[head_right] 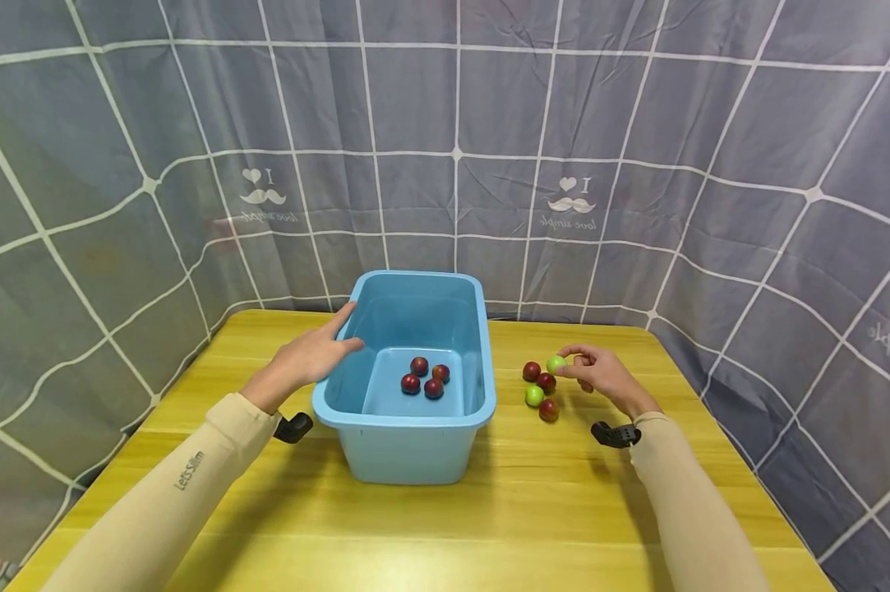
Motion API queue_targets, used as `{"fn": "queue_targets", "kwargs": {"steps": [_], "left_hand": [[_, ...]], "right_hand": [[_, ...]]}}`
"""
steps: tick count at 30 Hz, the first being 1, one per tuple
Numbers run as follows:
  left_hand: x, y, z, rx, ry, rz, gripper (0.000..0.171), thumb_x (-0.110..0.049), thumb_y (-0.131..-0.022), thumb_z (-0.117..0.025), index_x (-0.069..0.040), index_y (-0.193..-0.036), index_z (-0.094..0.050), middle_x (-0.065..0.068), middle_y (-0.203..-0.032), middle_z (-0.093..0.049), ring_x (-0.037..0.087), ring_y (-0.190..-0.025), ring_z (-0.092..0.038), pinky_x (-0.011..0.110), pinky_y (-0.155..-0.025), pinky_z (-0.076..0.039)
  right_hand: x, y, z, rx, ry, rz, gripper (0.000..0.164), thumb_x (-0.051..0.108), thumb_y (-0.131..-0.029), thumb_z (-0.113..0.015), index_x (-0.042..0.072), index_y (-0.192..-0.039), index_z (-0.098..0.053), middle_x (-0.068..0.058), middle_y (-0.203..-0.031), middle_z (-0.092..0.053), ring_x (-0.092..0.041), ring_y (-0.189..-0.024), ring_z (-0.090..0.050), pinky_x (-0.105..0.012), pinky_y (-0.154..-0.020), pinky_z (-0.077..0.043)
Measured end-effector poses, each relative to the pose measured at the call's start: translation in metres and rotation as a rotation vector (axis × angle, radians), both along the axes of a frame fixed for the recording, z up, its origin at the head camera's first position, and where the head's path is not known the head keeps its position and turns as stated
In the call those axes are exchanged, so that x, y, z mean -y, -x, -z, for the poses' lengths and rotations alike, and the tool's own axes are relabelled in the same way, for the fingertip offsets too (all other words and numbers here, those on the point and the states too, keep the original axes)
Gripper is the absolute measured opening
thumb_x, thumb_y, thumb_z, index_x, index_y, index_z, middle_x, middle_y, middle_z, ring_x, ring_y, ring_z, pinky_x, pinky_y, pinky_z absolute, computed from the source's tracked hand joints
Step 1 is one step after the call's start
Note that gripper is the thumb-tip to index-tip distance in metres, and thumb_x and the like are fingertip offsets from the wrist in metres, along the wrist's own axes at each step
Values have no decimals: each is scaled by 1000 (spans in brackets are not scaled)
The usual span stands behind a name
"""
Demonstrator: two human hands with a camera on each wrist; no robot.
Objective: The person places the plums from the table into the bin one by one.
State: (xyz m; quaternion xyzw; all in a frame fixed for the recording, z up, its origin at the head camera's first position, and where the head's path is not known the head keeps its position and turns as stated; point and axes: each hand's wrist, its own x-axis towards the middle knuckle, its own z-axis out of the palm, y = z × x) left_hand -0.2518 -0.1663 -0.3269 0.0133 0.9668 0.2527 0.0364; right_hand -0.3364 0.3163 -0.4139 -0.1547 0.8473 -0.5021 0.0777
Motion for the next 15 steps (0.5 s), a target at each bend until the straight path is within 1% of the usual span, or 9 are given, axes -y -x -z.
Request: {"fn": "queue_targets", "kwargs": {"steps": [3, 9, 15], "left_hand": [[-1, 1, 1, -9, 0, 0, 77, -56, -98, -39, -37, -163, -1, 13, -161, -37, 42, -128, -55, 54, -83, -51], [-1, 2, 0, -10, 11, -3, 77, -56, -98, -39, -36, -163, -2, 13, -161, -38, 42, -127, -55, 52, -82, -50], [0, 2, 1, -6, 7, -8, 77, -55, -98, -39, -37, -163, -2, 14, -158, -42, 40, -122, -59, 47, -75, -49]], "right_hand": [[4, 2, -12, -23, -12, -22, 46, 28, -93, -74, 3, -128, -57, 2, -65, -41, -17, -57, -41, -33, -60, -40], [13, 6, -38, -56, -21, -68, 42, 24, -94, -72, 0, -126, -57, 0, -64, -41, -20, -54, -39, -34, -57, -39], [23, 4, -64, -122, -53, -83, 41, 23, -94, -72, -2, -123, -59, -2, -68, -45, -21, -56, -42, -30, -54, -40]]}}
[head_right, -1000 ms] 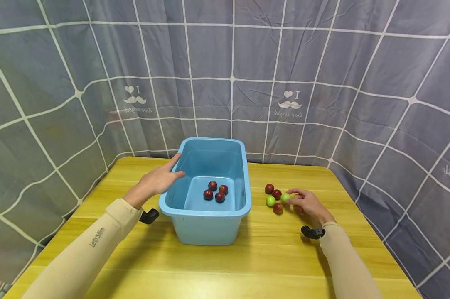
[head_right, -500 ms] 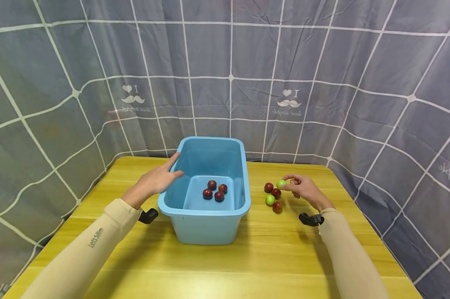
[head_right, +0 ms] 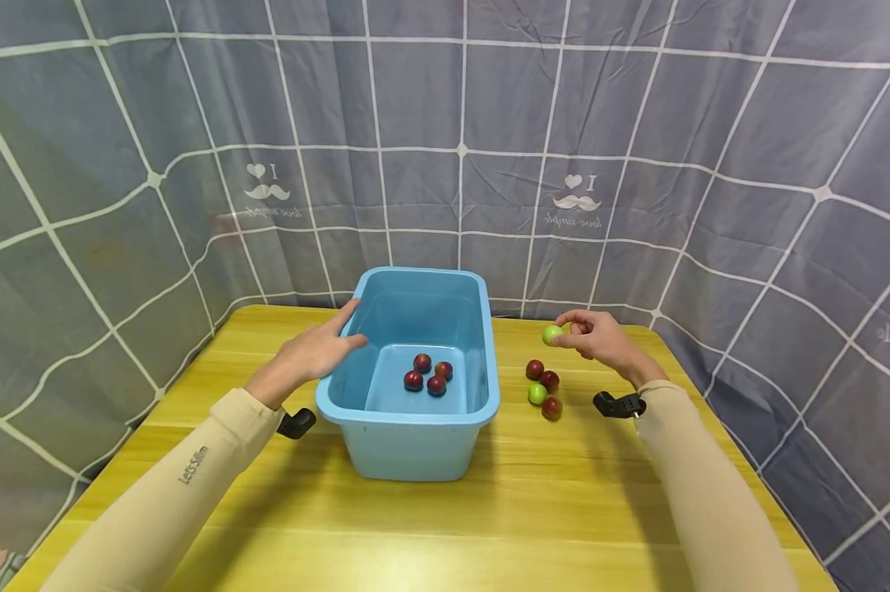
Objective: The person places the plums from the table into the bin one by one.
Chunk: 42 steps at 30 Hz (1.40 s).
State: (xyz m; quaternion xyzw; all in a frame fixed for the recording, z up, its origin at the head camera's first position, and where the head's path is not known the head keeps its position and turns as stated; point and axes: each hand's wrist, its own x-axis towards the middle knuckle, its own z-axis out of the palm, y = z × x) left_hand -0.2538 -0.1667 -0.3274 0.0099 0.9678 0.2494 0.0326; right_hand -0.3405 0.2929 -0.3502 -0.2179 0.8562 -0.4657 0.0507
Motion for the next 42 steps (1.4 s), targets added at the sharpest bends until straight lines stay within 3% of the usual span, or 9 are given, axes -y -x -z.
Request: {"fn": "queue_targets", "kwargs": {"steps": [20, 35, 42], "left_hand": [[0, -2, -2, 0, -2, -5, 77, -55, -98, -40, -37, -163, -3, 14, -159, -41, 40, -123, -58, 48, -76, -48], [4, -4, 2, 13, -13, -4, 77, -55, -98, -40, -38, -163, -2, 14, -158, -42, 40, -121, -59, 45, -72, -49], [1, -2, 1, 4, -13, -7, 77, -57, -97, -39, -38, -163, -2, 13, -159, -41, 38, -121, -59, 43, -70, -48]], "right_hand": [[39, 0, -59, -107, -159, -56, 37, 30, -92, -75, 6, -119, -64, -4, -73, -48, -18, -60, -43, -30, -59, -38], [85, 10, -82, -135, -225, -104, 31, 30, -90, -77, 9, -110, -67, -3, -69, -42, -16, -60, -38, -30, -61, -35], [101, 18, -90, -145, -279, -79, 27, 27, -92, -75, 8, -110, -68, -1, -65, -40, -16, -58, -37, -32, -65, -37]]}}
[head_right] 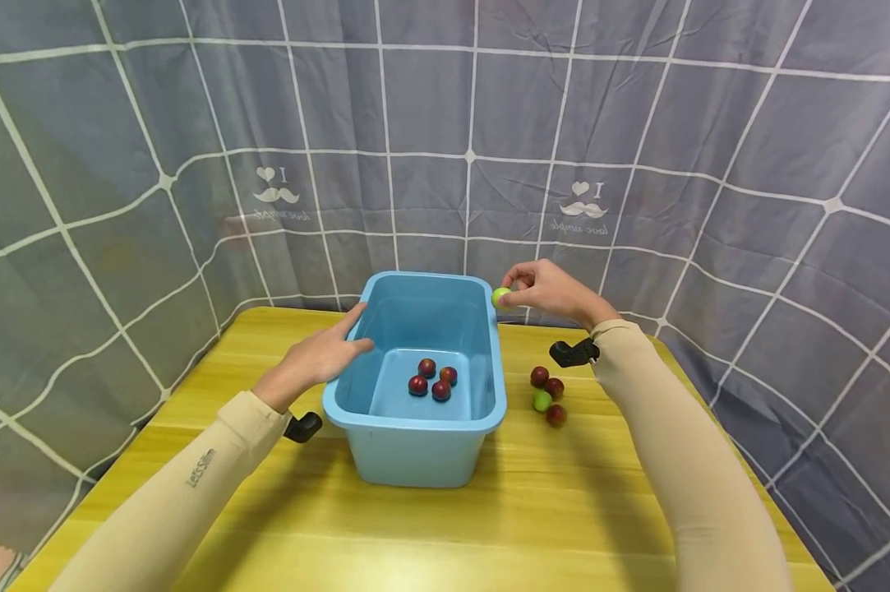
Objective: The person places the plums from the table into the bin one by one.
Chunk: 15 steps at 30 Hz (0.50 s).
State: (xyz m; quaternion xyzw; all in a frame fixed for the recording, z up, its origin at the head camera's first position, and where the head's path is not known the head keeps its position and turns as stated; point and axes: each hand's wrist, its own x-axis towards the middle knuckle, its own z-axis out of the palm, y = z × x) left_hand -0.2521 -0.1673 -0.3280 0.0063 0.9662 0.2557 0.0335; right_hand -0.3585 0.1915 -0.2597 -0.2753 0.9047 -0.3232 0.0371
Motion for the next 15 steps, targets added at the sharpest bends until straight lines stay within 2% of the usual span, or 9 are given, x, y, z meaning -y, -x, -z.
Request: {"fn": "queue_targets", "kwargs": {"steps": [3, 10, 15], "left_hand": [[-2, 1, -2, 0, 2, -2, 77, -57, -98, -39, -38, -163, -3, 12, -160, -40, 39, -122, -58, 44, -72, -48], [-3, 1, -3, 6, 9, -3, 77, -57, -98, -40, -38, -163, -3, 12, -160, -39, 38, -122, -58, 43, -71, -47], [-3, 1, -2, 8, 12, -8, 78, -57, -97, -41, -38, -163, -2, 12, -159, -41, 37, -120, -59, 42, -69, -46]], "right_hand": [[7, 5, -2, 9, -10, -1, 25, 24, -92, -74, 7, -110, -67, -3, -64, -40, -17, -59, -38, -33, -66, -38], [23, 13, -5, 34, -45, -43, 38, 39, -88, -77, 11, -112, -68, -3, -68, -46, -18, -64, -42, -34, -65, -38], [35, 21, -5, 41, -81, -58, 39, 40, -88, -76, 11, -111, -68, -5, -69, -49, -17, -62, -41, -33, -62, -37]]}}
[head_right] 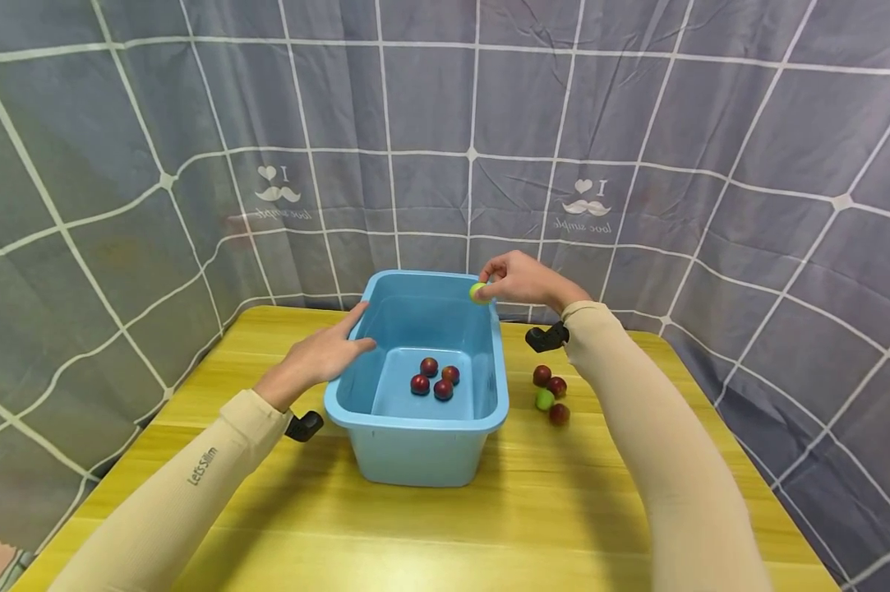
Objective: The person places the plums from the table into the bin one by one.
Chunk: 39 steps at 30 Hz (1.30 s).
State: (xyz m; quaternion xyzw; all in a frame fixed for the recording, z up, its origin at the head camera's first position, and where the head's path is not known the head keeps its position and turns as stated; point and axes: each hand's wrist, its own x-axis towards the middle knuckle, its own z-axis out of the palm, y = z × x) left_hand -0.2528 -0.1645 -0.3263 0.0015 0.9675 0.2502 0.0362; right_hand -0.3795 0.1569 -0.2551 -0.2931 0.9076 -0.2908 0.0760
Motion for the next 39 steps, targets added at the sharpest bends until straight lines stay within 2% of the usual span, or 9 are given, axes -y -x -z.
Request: {"fn": "queue_targets", "kwargs": {"steps": [5, 11, 16, 21, 25, 28, 35, 39], "left_hand": [[0, 0, -1, -3, -3, -2, 78, -56, -97, -41, -37, -163, -3, 12, -159, -41, 37, -117, -60, 41, -69, -46], [1, 0, -2, -4, 4, -2, 78, -56, -97, -41, -36, -163, -3, 12, -160, -39, 38, -123, -57, 45, -75, -47], [2, 0, -2, -4, 21, -2, 78, -57, -97, -41, -37, -163, -3, 12, -159, -41, 38, -123, -58, 46, -75, -47], [2, 1, -3, -9, 33, 2, 78, -57, -97, -40, -37, -163, -3, 12, -158, -42, 39, -125, -58, 48, -76, -48], [1, 1, -3, -2, 32, 5, 78, -56, -97, -40, -36, -163, -3, 12, -159, -41, 39, -126, -57, 46, -74, -48], [1, 1, -3, 0, 29, 4, 78, -56, -98, -40, -36, -163, -2, 12, -159, -41, 39, -126, -57, 46, -74, -48], [0, 0, -3, 2, 12, 5, 78, -57, -97, -41, -38, -163, -2, 12, -158, -43, 37, -120, -59, 44, -71, -47], [-1, 0, -2, -1, 15, 5, 78, -57, -97, -41, -39, -163, -3, 13, -157, -44, 37, -118, -60, 43, -70, -47]], "right_hand": [[12, 5, -1, -5, -10, -4, 36, 38, -88, -76, 10, -109, -69, -5, -71, -48, -17, -64, -40, -34, -64, -37], [27, 8, 1, -5, -53, 14, 34, 38, -87, -77, 11, -107, -70, -4, -75, -48, -19, -70, -43, -34, -66, -38], [39, 11, 4, 11, -64, 17, 31, 36, -86, -78, 11, -103, -72, -8, -84, -57, -21, -80, -46, -36, -70, -38], [48, 16, 6, 24, -78, 15, 25, 31, -86, -78, 10, -100, -73, -14, -91, -64, -23, -78, -47, -35, -70, -37], [54, 19, 8, 29, -108, 11, 27, 28, -87, -77, 9, -105, -73, -10, -108, -69, -29, -94, -57, -36, -79, -44], [57, 21, 10, 23, -133, 9, 28, 28, -87, -76, 8, -107, -73, -11, -117, -69, -31, -104, -59, -40, -87, -47], [62, 24, 11, 28, -176, 21, 26, 24, -87, -78, 6, -106, -73, -12, -118, -69, -29, -109, -59, -47, -96, -49], [63, 24, 11, 36, -196, 32, 30, 20, -89, -75, 2, -113, -73, -14, -124, -67, -31, -117, -59, -48, -101, -47]]}}
